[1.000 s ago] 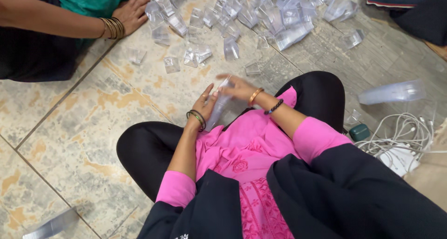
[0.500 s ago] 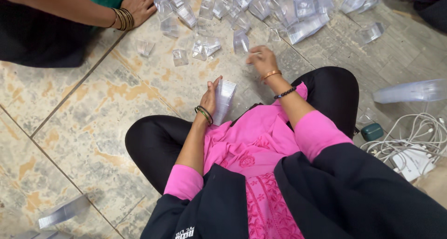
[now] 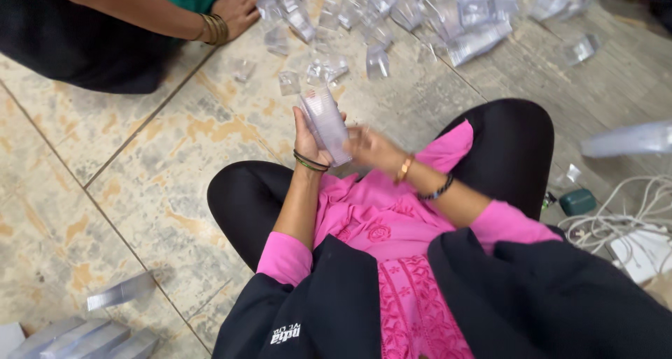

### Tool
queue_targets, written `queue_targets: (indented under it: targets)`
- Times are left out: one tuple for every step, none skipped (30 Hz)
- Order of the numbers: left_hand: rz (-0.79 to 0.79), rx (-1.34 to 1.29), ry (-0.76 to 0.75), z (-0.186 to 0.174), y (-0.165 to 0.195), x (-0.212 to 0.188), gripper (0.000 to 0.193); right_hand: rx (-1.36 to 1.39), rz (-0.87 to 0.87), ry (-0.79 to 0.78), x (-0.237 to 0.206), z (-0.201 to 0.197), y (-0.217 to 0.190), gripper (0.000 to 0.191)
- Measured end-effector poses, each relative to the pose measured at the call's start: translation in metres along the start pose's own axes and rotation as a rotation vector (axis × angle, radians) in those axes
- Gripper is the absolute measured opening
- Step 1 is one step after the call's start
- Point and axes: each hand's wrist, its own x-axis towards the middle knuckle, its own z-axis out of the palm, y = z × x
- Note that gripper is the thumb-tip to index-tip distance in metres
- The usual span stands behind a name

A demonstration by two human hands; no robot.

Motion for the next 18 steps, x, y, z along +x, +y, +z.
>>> queue_targets:
  targets:
    - [0.042,0.001,0.03,0.003,0.001,0.001,0.071,0.073,0.01,-0.003,-0.008,0.009,0.001,0.062]
    - [0.081,0.001,0.062,0.005,0.001,0.001,0.067,0.147,0.024,-0.003,-0.018,0.018,0.001,0.064]
    - [0.14,0.046,0.049,0.007,0.001,0.002,0.063,0.222,0.038,0.001,-0.024,0.024,-0.002,0.067]
    - [0.198,0.093,0.034,0.008,0.001,0.003,0.059,0.193,-0.007,0.029,-0.027,0.028,-0.007,0.067]
    - [0.254,0.14,0.018,0.01,0.001,0.005,0.056,0.165,-0.055,0.06,-0.029,0.032,-0.012,0.068]
    - [0.31,0.203,0.039,0.011,0.002,0.006,0.054,0.137,-0.104,0.091,-0.031,0.034,-0.019,0.068]
    - [0.368,0.266,0.058,0.013,0.003,0.007,0.053,0.047,-0.172,0.116,-0.033,0.036,-0.025,0.069]
    - [0.427,0.329,0.078,0.015,0.004,0.007,0.053,-0.045,-0.239,0.143,-0.036,0.037,-0.032,0.071]
    - [0.447,0.327,0.064,0.018,0.005,0.007,0.053,-0.136,-0.306,0.169,-0.04,0.038,-0.038,0.072]
    - [0.466,0.325,0.052,0.021,0.007,0.006,0.055,-0.266,-0.323,0.222,-0.043,0.04,-0.044,0.074]
    - [0.484,0.323,0.041,0.025,0.007,0.003,0.057,-0.395,-0.339,0.275,-0.047,0.041,-0.05,0.077]
    - [0.42,0.211,0.043,0.03,0.008,0.0,0.055,-0.524,-0.353,0.329,-0.051,0.043,-0.055,0.08]
    - [0.356,0.101,0.045,0.035,0.008,-0.003,0.056,-0.612,-0.418,0.348,-0.055,0.045,-0.06,0.079]
    - [0.291,-0.009,0.047,0.04,0.008,-0.007,0.062,-0.699,-0.483,0.368,-0.059,0.047,-0.065,0.078]
    - [0.258,-0.015,0.076,0.045,0.007,-0.01,0.065,-0.786,-0.548,0.387,-0.063,0.05,-0.069,0.077]
    - [0.226,-0.022,0.105,0.049,0.007,-0.013,0.069,-0.864,-0.566,0.39,-0.066,0.053,-0.073,0.076]
    - [0.193,-0.03,0.136,0.052,0.006,-0.016,0.072,-0.943,-0.582,0.393,-0.069,0.056,-0.076,0.075]
    - [0.182,-0.062,0.069,0.054,0.007,-0.018,0.071,-1.022,-0.597,0.395,-0.071,0.06,-0.08,0.074]
